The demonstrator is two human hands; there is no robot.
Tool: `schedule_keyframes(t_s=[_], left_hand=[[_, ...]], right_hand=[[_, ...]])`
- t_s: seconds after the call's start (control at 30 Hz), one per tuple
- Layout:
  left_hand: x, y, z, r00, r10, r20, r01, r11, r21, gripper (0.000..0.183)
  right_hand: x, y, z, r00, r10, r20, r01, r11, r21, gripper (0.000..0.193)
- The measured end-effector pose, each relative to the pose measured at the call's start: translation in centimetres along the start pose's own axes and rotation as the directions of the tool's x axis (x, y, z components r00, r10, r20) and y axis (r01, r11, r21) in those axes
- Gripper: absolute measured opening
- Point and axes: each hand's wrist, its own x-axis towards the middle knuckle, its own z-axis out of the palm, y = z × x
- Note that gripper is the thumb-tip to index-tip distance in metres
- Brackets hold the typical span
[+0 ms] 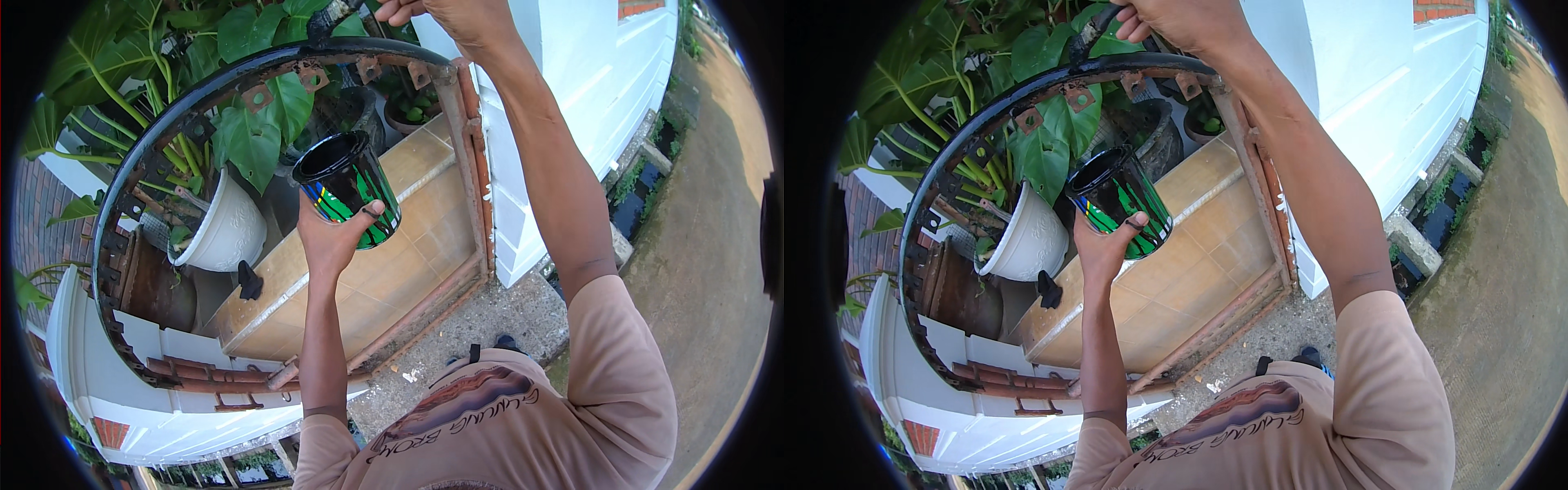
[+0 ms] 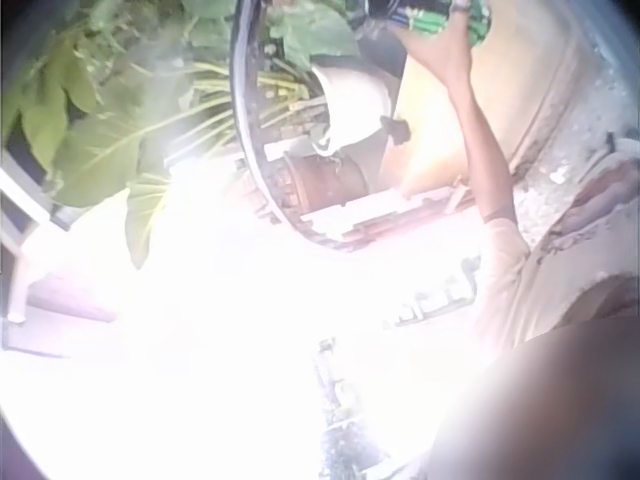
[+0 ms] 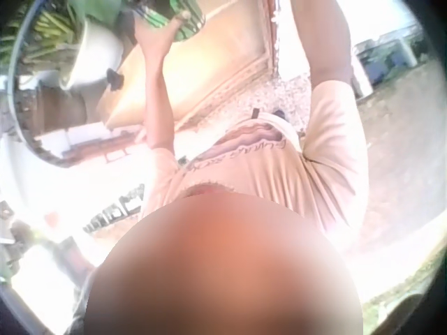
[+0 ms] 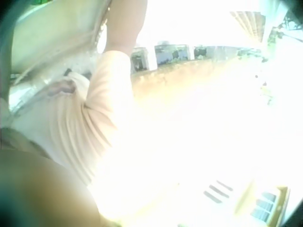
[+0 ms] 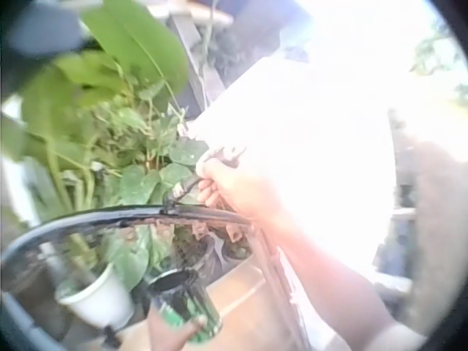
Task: Painting a black curved metal gate or decorative structure with a brush.
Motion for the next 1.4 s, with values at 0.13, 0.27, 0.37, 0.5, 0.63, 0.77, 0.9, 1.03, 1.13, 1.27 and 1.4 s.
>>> schedule_keyframes(t_s=[0.13, 0.27, 0.37, 0.5, 0.63, 0.77, 0.9, 1.03, 1.13, 1.27, 1.4], left_hand=[[-0.2, 0.0, -0.3, 1.0, 0.001, -0.011, -0.001, 1.0, 0.01, 0.078], [0.0, -0.7, -0.5, 1.0, -0.013, -0.006, 0.013, 1.0, 0.023, 0.079], [0.1, -0.5, -0.2, 1.0, -0.014, 0.006, 0.014, 1.0, 0.004, 0.08], [0.2, -0.8, 0.1, 1.0, -0.003, 0.01, 0.003, 1.0, -0.006, 0.081], [0.0, -0.4, 0.1, 1.0, 0.021, -0.001, -0.021, 1.0, 0.005, 0.084], [0.1, 0.1, 0.1, 1.0, 0.019, 0.001, -0.019, 1.0, -0.006, 0.085], [0.1, -0.5, -0.2, 0.999, 0.047, -0.003, -0.047, 0.999, -0.023, 0.085], [-0.1, -1.0, -0.7, 1.0, 0.0, -0.003, 0.0, 1.0, -0.025, 0.085], [-0.3, -1.3, -1.4, 1.0, -0.01, -0.029, 0.009, 1.0, -0.026, 0.086], [-0.6, -1.5, -2.3, 0.999, -0.019, -0.044, 0.021, 0.999, 0.048, 0.091], [-0.9, -1.5, -3.3, 0.999, -0.04, -0.032, 0.042, 0.997, 0.064, 0.091]], right_hand=[[-4.1, 4.0, -6.6, 0.982, -0.149, -0.12, 0.131, 0.98, -0.149, 0.014], [-5.1, 2.6, -7.7, 0.959, -0.19, -0.212, 0.078, 0.891, -0.447, 0.016], [-2.9, 1.9, -4.4, 0.975, 0.009, -0.222, -0.008, 1.0, 0.006, 0.018], [-0.6, 2.9, -0.3, 0.996, 0.062, -0.059, -0.058, 0.996, 0.074, 0.023], [1.1, 2.7, -5.5, 0.991, -0.008, -0.137, -0.034, 0.955, -0.296, 0.028], [3.0, 3.4, -1.3, 0.996, 0.051, -0.075, -0.05, 0.999, 0.02, 0.029], [6.1, 6.4, -3.7, 0.968, 0.233, -0.092, -0.244, 0.96, -0.14, 0.033], [6.7, 5.8, -4.6, 0.972, 0.191, -0.137, -0.213, 0.962, -0.17, 0.038], [5.8, 3.0, -2.3, 0.957, 0.265, -0.12, -0.278, 0.954, -0.112, 0.037], [4.8, -1.7, 0.9, 0.922, -0.385, -0.037, 0.21, 0.579, -0.788, 0.025], [3.7, -3.9, 10.9, 0.849, -0.325, 0.416, 0.51, 0.301, -0.806, 0.026]])
